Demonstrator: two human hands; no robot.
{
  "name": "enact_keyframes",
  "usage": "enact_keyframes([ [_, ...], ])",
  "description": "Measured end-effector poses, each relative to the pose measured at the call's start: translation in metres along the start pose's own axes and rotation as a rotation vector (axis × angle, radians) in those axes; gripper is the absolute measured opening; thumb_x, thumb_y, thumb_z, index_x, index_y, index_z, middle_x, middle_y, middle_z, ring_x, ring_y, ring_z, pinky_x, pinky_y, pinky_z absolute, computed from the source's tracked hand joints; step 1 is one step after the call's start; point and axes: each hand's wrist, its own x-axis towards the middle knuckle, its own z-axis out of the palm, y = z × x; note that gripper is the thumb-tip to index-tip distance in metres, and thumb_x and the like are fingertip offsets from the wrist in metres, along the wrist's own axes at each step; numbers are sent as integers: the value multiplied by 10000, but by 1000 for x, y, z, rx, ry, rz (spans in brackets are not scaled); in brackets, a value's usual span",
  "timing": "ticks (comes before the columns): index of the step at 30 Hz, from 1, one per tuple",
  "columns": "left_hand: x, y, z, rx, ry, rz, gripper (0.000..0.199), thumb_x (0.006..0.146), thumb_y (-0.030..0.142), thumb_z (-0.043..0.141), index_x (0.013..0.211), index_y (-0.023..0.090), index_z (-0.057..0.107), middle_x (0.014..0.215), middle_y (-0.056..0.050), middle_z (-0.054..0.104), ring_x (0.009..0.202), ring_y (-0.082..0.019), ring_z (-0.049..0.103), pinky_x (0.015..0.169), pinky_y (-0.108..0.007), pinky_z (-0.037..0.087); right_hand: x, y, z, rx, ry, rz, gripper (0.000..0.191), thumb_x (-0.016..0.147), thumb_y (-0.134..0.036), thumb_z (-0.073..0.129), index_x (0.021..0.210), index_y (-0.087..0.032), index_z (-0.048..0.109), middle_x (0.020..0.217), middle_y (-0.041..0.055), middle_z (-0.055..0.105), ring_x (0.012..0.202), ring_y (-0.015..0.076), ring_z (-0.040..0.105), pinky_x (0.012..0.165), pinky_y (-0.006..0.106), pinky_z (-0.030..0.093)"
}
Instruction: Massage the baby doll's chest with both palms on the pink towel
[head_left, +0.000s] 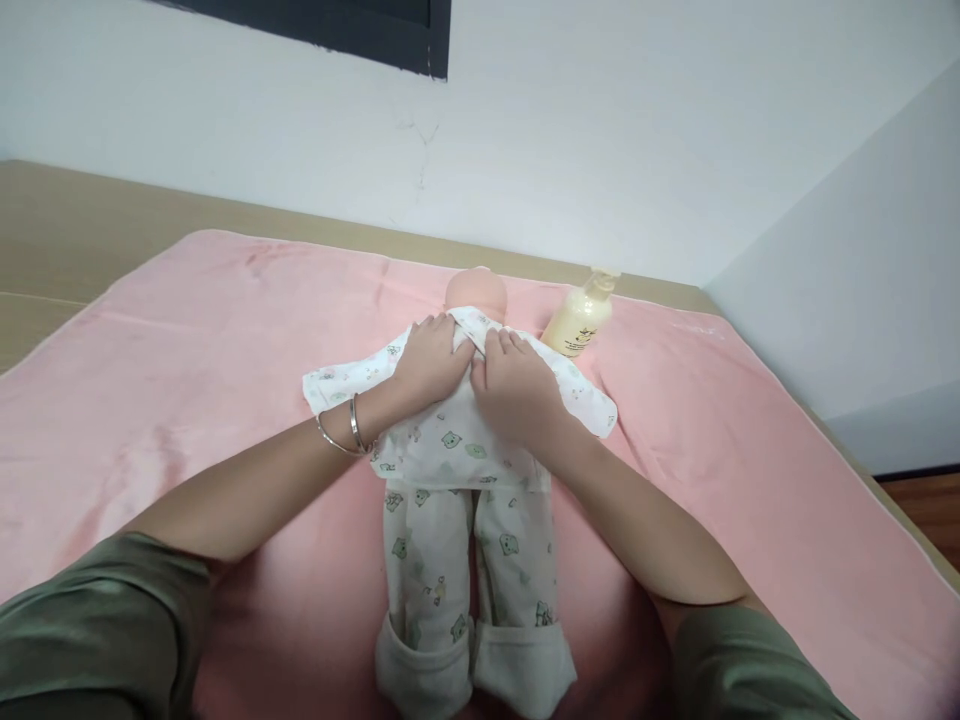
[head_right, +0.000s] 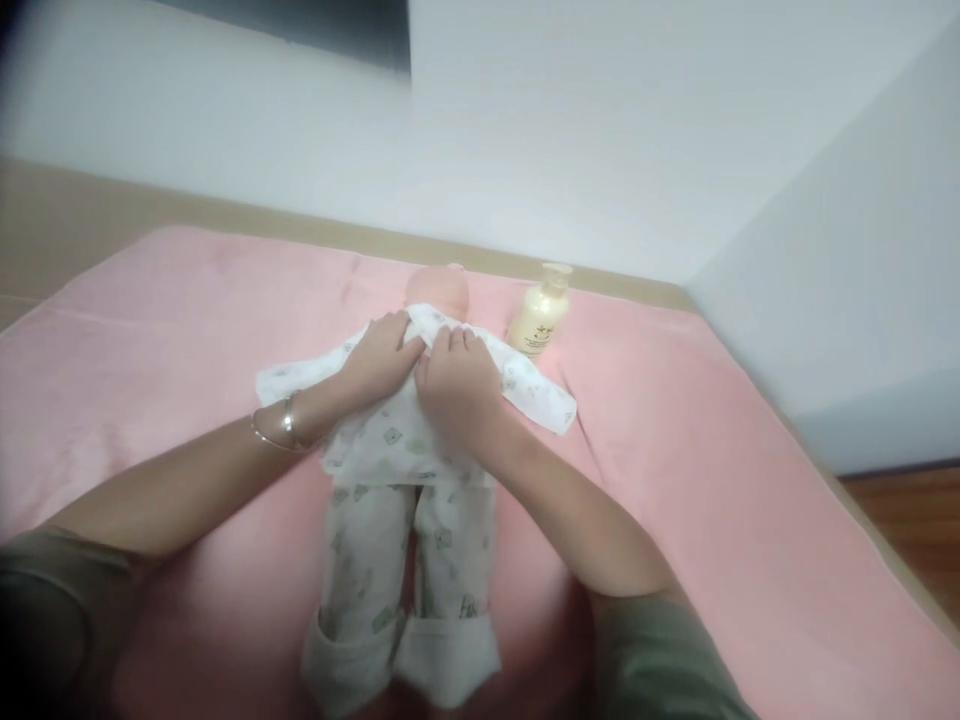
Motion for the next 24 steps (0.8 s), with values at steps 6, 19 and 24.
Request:
enact_keyframes([
  [6,-6,-2,11,58,112,31,288,961,285,398,1086,143,616,1141,-181,698,1130,-343,630,1056,-534,479,15,15,-4,139,-73,91,475,1030,-324,338,1325,-47,587,1375,239,644,1317,363,565,1124,490,449],
  [19,-2,-5,14,-27,102,12,303,931,254,390,1126,167,605,1250,-177,682,1251,-349,589,1128,-561,446,6,5,-12,-127,-127,-42,577,1048,-279,287,1434,127,427,1454,360,532,1393,437,487,1176,531,363],
  [24,-11,-1,17,56,132,96,312,945,245,364,1115,149,607,1206,-191,684,1197,-353,604,1101,-558,458,9,9,-14,19,-118,48,455,1037,-284,312,1272,-18,596,1294,275,669,1235,383,609,1077,495,467],
])
